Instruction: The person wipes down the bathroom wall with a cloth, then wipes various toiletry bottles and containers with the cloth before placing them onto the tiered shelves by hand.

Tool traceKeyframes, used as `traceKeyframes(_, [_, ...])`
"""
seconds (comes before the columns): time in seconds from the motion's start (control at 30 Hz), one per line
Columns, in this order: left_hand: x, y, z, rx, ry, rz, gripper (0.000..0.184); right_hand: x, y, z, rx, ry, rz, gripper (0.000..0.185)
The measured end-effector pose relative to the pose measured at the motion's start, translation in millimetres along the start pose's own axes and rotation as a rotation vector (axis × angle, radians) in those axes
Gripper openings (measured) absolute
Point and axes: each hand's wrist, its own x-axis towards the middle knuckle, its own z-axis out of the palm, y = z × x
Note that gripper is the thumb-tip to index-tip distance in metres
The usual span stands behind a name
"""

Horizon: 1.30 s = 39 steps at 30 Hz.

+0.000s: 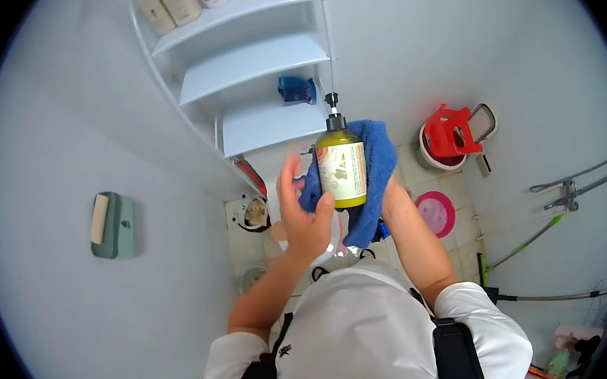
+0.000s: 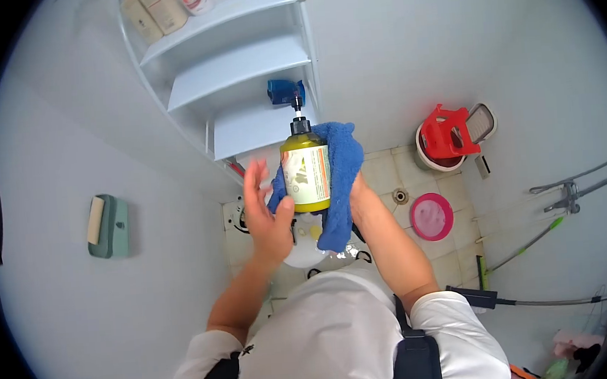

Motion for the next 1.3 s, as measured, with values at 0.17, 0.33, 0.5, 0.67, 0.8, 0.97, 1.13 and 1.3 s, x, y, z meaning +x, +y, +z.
traceKeyframes(0.17, [-15, -11, 24, 0.142, -0.03, 0.021, 0.053, -9, -7, 18, -0.222, -0.079, -0.244, 0.046])
traceKeyframes(0.33, [-10, -11, 46, -0.01, 0.051, -0.015, 0.06, -21, -2, 43, -1.338, 0.285, -1.019, 0.037])
traceKeyframes(0.5, [-17, -7, 38, -0.04, -0.028, -0.052, 0.075, -8, 4, 13, -0.608, -0.029, -0.705, 0.038])
traceKeyframes(0.67, [-14, -4, 25, -0.492, -0.105, -0.281, 0.089, 4, 7, -5, -0.308, 0.055, -0.325, 0.032])
traceKeyframes(0.8, [-8, -1, 14, 0.282, 0.003, 0.095, 0.087, -3, 20, 16, -0.806, 0.147, -0.582, 0.028])
traceKeyframes(0.97, [-18, 7, 2, -0.117, 0.064, 0.022, 0.076, -2, 20, 23, -0.17, 0.07, -0.185, 0.033])
traceKeyframes(1.13, [-11, 3, -26, -0.815, -0.153, -0.588, 0.075, 1, 35, 35, -0.293, 0.027, -0.394, 0.031])
traceKeyframes(1.3, [-22, -47, -28, 0.363, 0.283, 0.354, 0.09, -23, 58, 78, -0.741, 0.264, -0.535, 0.019])
